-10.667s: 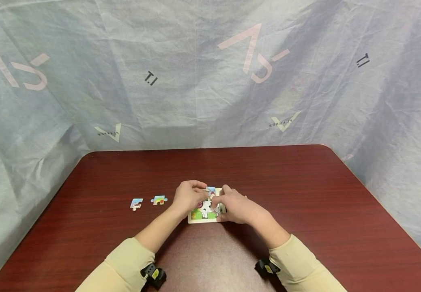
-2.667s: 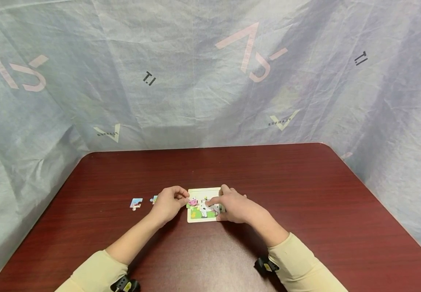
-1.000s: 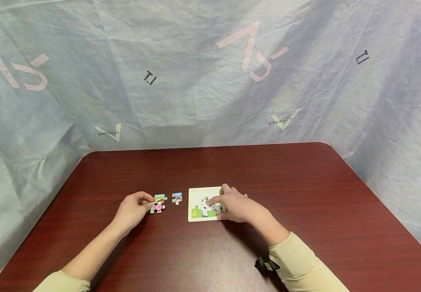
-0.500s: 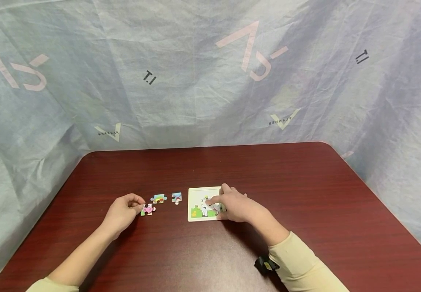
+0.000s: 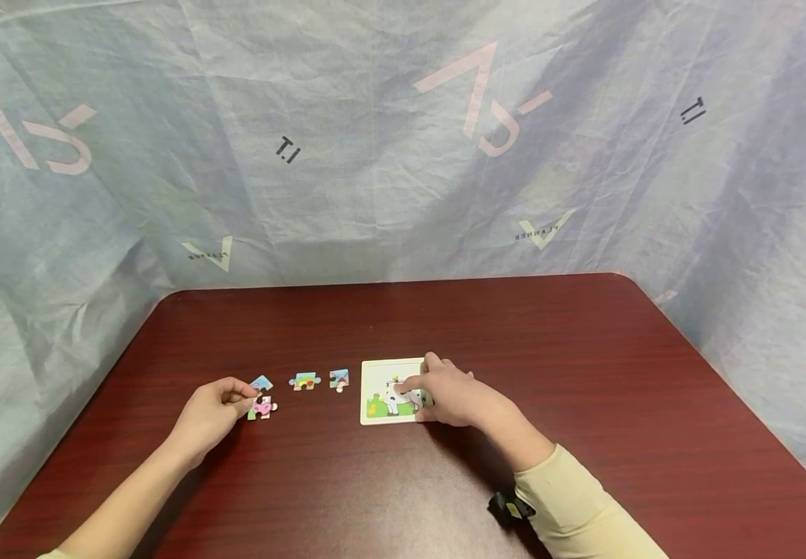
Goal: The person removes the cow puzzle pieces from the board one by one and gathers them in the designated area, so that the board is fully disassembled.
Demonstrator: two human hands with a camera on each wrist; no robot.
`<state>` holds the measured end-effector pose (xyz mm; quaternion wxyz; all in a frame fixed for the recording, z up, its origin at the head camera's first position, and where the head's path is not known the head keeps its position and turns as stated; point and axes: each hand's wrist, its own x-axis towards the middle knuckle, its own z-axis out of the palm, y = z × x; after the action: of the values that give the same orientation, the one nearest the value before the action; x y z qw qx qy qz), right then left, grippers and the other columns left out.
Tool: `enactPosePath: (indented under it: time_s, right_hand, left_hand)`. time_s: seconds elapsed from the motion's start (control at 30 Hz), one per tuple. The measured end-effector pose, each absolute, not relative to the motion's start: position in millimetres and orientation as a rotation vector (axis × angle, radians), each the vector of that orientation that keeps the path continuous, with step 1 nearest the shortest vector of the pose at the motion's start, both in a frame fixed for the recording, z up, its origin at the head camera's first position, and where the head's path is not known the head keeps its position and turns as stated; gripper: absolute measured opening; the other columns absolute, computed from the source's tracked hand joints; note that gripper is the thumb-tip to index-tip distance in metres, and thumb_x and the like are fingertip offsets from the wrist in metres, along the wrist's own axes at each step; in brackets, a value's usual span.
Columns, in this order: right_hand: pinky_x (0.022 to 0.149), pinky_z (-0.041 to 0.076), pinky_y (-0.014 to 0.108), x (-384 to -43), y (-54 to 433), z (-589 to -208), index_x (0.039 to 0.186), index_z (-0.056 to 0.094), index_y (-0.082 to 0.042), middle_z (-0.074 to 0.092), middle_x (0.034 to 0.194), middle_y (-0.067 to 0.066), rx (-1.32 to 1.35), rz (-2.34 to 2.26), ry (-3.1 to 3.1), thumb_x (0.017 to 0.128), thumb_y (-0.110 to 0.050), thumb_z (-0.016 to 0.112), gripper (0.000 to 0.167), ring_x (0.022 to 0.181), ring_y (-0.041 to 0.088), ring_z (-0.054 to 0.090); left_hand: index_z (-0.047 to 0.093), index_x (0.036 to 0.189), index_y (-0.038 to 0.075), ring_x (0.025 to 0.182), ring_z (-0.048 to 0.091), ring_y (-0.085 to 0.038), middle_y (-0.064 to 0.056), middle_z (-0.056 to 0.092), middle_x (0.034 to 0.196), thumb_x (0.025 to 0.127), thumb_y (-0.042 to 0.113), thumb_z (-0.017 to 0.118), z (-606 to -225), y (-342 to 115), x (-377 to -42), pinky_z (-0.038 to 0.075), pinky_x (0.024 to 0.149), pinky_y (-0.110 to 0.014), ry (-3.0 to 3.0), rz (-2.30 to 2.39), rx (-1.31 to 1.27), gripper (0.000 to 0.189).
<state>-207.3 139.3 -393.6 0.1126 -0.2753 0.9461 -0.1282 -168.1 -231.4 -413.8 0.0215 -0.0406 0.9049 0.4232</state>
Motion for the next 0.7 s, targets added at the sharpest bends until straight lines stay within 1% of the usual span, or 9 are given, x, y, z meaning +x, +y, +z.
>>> enactPosePath:
  time_s: [0.17, 0.5, 0.7]
  right_hand:
    - [0.081, 0.046, 0.065, -208, 140, -395, 0.135, 0.066, -0.033, 0.047, 0.114, 0.007, -0.802, -0.366, 2.785, 0.088, -0.022, 0.081, 0.050, 0.098, 0.025, 0.050]
    - [0.082, 0.046, 0.067, -206, 139, -394, 0.134, 0.067, -0.032, 0.047, 0.115, 0.008, -0.806, -0.374, 2.781, 0.089, -0.021, 0.081, 0.049, 0.100, 0.026, 0.050]
    - [0.081, 0.046, 0.065, -206, 139, -394, 0.133, 0.066, -0.032, 0.047, 0.115, 0.008, -0.820, -0.377, 2.781, 0.089, -0.021, 0.080, 0.047, 0.100, 0.026, 0.050]
  left_hand:
    - [0.066, 0.104, 0.000, 0.079, 0.051, -0.020, -0.006, 0.063, 0.086, 0.096, 0.007, 0.063, -415, -238, -168, 0.039, 0.067, -0.030, 2.816, 1.299, -0.097, 0.011]
    - [0.067, 0.102, -0.002, 0.075, 0.050, -0.018, -0.005, 0.061, 0.086, 0.096, 0.006, 0.065, -418, -244, -168, 0.039, 0.064, -0.028, 2.820, 1.305, -0.034, 0.010]
    - [0.067, 0.102, -0.001, 0.074, 0.050, -0.018, -0.006, 0.062, 0.087, 0.094, 0.003, 0.066, -418, -243, -167, 0.040, 0.064, -0.027, 2.837, 1.298, -0.042, 0.009]
